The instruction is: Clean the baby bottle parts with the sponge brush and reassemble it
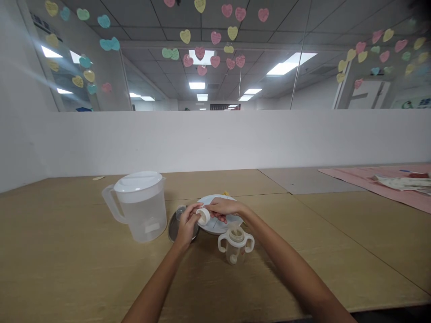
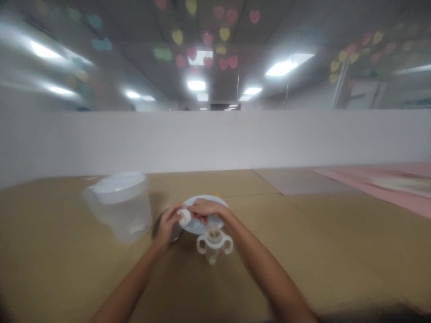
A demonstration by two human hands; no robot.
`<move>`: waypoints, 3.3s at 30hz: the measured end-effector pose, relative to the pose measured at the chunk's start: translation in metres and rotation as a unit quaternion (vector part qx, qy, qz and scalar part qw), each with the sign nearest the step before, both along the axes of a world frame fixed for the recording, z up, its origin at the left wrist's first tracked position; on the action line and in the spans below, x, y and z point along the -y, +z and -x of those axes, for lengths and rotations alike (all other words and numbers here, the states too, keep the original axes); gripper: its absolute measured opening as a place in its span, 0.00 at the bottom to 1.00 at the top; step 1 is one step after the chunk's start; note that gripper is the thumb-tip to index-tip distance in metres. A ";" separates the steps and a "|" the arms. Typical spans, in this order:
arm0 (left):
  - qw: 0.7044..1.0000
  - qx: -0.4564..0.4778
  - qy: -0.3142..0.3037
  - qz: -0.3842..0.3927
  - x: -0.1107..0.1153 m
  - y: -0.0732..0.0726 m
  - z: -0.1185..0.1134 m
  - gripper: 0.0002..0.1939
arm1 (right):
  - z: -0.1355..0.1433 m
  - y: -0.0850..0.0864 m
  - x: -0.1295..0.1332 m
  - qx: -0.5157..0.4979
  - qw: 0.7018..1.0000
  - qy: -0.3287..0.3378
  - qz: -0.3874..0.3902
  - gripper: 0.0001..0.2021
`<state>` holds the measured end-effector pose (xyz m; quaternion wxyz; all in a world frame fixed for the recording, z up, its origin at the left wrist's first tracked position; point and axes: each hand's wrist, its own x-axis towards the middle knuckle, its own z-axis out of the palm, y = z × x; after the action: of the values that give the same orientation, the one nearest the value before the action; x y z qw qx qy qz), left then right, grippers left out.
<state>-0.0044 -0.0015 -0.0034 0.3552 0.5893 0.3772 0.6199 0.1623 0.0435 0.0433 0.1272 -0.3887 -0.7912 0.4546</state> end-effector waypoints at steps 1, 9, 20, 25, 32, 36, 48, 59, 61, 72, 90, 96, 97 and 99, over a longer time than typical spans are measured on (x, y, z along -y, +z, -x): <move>1.000 -0.004 -0.010 -0.005 0.000 -0.001 0.001 0.15 | 0.000 0.002 0.002 0.003 1.000 0.001 0.001 0.22; 0.990 -0.108 -0.014 -0.091 0.005 -0.004 0.003 0.17 | 0.001 0.016 0.014 0.025 0.998 -0.052 -0.009 0.21; 0.945 -0.264 0.059 -0.186 0.012 -0.003 0.000 0.10 | 0.001 0.009 0.007 0.032 0.990 -0.111 -0.077 0.21; 0.927 -0.296 0.091 -0.211 0.010 -0.009 0.001 0.06 | 0.004 0.008 0.008 0.029 0.987 -0.130 -0.086 0.23; 0.910 -0.316 0.117 -0.242 0.009 -0.012 0.000 0.02 | 0.007 0.003 0.010 -0.002 0.989 -0.110 -0.094 0.23; 0.917 -0.286 0.127 -0.249 0.011 -0.011 0.000 0.03 | 0.008 -0.002 0.007 -0.028 0.988 -0.087 -0.123 0.25; 0.976 -0.148 0.124 -0.106 0.013 -0.014 -0.008 0.12 | 0.001 0.010 0.010 -0.196 0.980 -0.027 0.021 0.19; 0.941 -0.223 0.101 -0.234 0.011 -0.006 -0.004 0.11 | 0.001 0.002 0.003 -0.158 0.987 -0.035 0.009 0.16; 0.937 -0.235 0.111 -0.234 0.010 -0.007 -0.004 0.09 | 0.002 0.001 0.003 -0.151 0.987 -0.057 0.002 0.16; 0.936 -0.204 0.170 -0.233 0.010 -0.011 -0.018 0.03 | 0.005 0.005 0.003 -0.038 0.981 -0.155 -0.112 0.17; 0.936 -0.260 0.118 -0.206 0.013 -0.017 -0.011 0.17 | 0.002 0.020 0.017 0.013 0.959 -0.213 -0.186 0.18; 0.902 -0.301 0.122 -0.285 0.014 -0.017 -0.009 0.10 | 0.008 0.024 0.027 0.047 0.953 -0.209 -0.215 0.21; 0.906 -0.293 0.125 -0.280 0.014 -0.017 -0.008 0.10 | 0.009 0.024 0.027 0.045 0.958 -0.199 -0.203 0.21; 0.915 -0.275 0.135 -0.261 0.015 -0.017 -0.009 0.08 | 0.008 0.024 0.027 0.028 0.969 -0.173 -0.172 0.22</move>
<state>0.0046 -0.0163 -0.0205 -0.0159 0.7518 0.3604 0.5520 0.1540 0.0166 0.0673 0.2465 -0.5044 -0.7815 0.2721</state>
